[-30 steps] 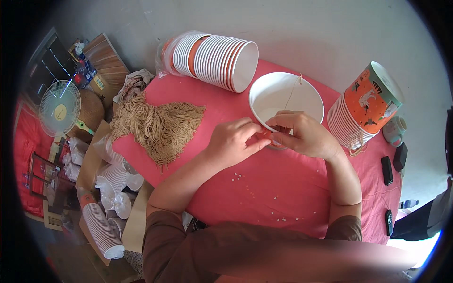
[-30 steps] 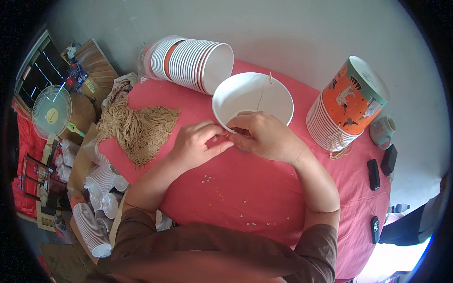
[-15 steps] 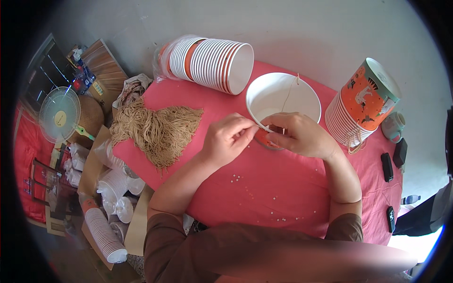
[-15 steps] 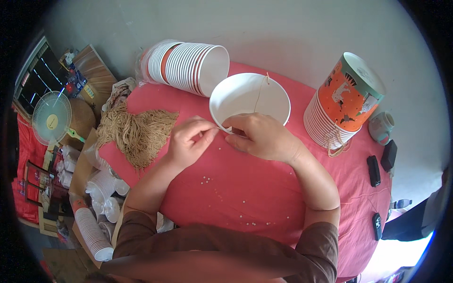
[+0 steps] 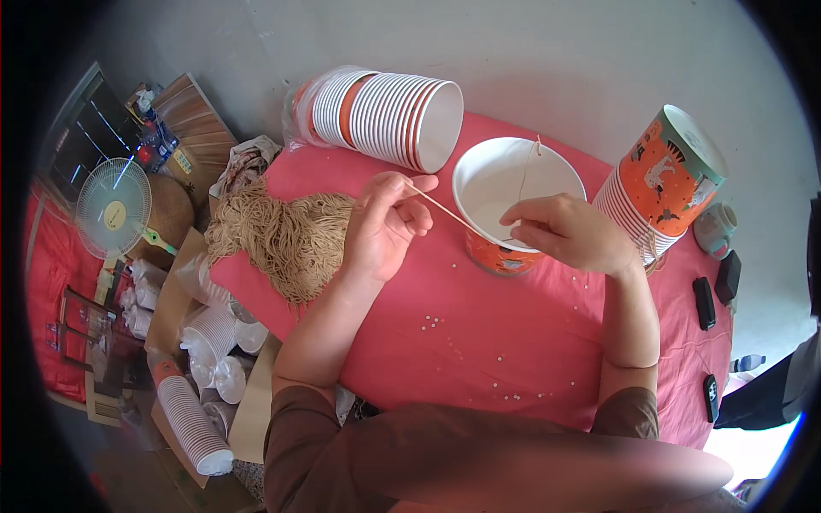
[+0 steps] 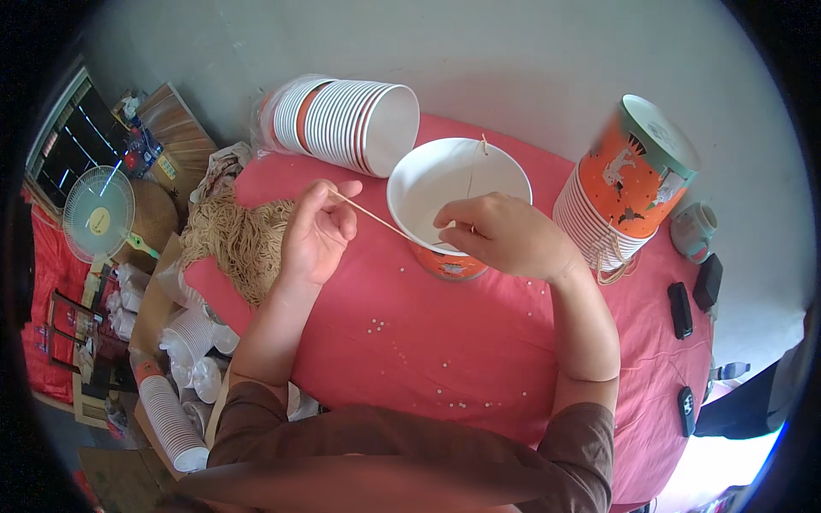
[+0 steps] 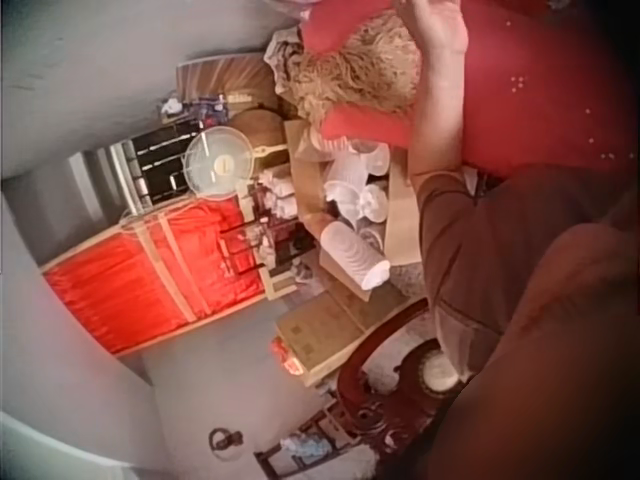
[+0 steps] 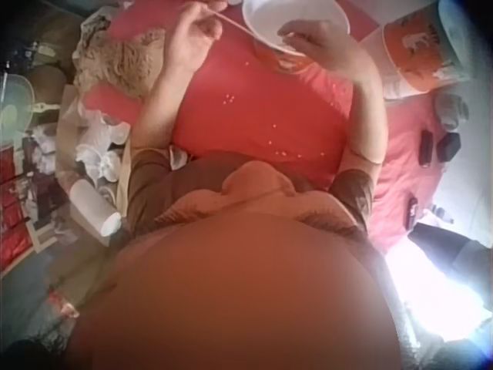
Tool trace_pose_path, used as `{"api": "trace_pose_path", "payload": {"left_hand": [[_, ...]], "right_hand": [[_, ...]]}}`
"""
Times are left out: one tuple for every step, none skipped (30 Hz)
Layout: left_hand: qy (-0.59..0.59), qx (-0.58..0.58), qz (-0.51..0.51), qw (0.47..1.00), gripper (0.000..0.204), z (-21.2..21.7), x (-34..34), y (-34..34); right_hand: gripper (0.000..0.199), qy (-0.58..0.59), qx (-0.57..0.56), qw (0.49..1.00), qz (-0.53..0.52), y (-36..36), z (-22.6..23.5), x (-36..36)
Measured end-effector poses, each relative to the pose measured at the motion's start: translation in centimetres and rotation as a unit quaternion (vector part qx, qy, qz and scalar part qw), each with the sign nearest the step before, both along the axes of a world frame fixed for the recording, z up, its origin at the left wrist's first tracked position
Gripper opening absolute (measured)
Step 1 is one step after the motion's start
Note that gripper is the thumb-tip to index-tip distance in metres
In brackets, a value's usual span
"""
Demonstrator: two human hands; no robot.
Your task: Attaching string handles to paper popcorn buckets.
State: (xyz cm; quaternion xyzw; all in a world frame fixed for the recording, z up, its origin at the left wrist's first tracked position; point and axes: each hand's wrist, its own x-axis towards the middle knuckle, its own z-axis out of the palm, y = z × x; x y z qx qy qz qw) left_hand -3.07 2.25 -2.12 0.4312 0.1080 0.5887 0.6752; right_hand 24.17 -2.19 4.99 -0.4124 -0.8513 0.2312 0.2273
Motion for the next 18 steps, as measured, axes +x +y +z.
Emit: {"api": "trace_pose_path", "payload": {"left_hand": [[-0.054,-0.043,-0.074,0.995,0.015,0.0,-0.1,0.0],[-0.059,-0.055,-0.084,0.993,0.015,0.5,0.0,-0.4],[-0.058,-0.054,-0.083,0.993,0.015,0.6,0.0,-0.5],[-0.026,-0.046,-0.095,0.994,0.015,0.7,0.0,-0.6],[0.006,-0.037,-0.107,0.994,0.015,0.8,0.1,-0.6],[0.006,-0.035,-0.108,0.994,0.015,1.0,0.2,-0.7],[0.082,-0.017,-0.072,0.994,0.013,1.0,0.6,-0.9],[0.156,0.002,-0.035,0.987,0.011,1.0,0.9,-1.2],[0.153,-0.011,-0.026,0.988,0.013,1.4,1.5,-1.6],[0.183,-0.002,-0.014,0.983,0.014,1.5,1.7,-1.8],[0.213,0.006,-0.003,0.977,0.015,1.6,1.9,-1.9],[0.246,0.03,0.023,0.969,0.015,1.9,2.2,-2.1],[0.246,0.032,0.023,0.968,0.015,2.1,2.6,-2.3],[0.268,0.058,0.047,0.961,0.014,2.2,3.2,-2.4],[0.288,0.084,0.071,0.951,0.014,2.3,3.7,-2.5],[0.308,0.087,0.069,0.945,0.014,2.7,3.9,-2.7],[0.309,0.089,0.068,0.945,0.014,3.0,4.2,-2.8],[0.321,0.102,0.074,0.938,0.014,3.2,4.6,-3.1]], "right_hand": [[0.018,-0.012,-0.019,1.0,-0.005,-0.1,0.1,0.2],[0.015,-0.024,-0.038,0.999,-0.008,-0.1,0.2,0.2],[0.015,-0.023,-0.038,0.999,-0.007,-0.2,0.6,0.2],[0.014,-0.035,-0.041,0.998,-0.022,-0.4,1.2,0.2],[0.014,-0.048,-0.044,0.997,-0.038,-0.5,1.6,0.2],[0.014,-0.047,-0.042,0.997,-0.039,-0.5,1.5,0.1],[0.013,-0.024,-0.001,0.999,-0.033,-0.5,1.2,0.1],[0.013,-0.002,0.039,0.999,-0.027,-0.5,1.0,0.1],[0.013,-0.001,0.041,0.999,-0.028,-0.5,0.9,0.1],[0.013,0.014,0.074,0.997,-0.015,-0.5,0.9,0.0],[0.013,0.029,0.106,0.994,-0.002,-0.6,0.9,0.0],[0.013,0.03,0.107,0.994,-0.002,-0.8,1.0,-0.2],[0.013,0.047,0.13,0.99,0.012,-1.1,1.2,-0.3],[0.013,0.063,0.153,0.986,0.024,-1.4,1.3,-0.4],[0.013,0.063,0.153,0.986,0.023,-1.5,1.3,-0.5],[0.012,0.079,0.157,0.984,0.029,-1.7,1.4,-0.7],[0.012,0.096,0.161,0.982,0.036,-1.7,1.4,-0.8],[0.012,0.096,0.162,0.981,0.035,-1.8,1.3,-0.9]]}}
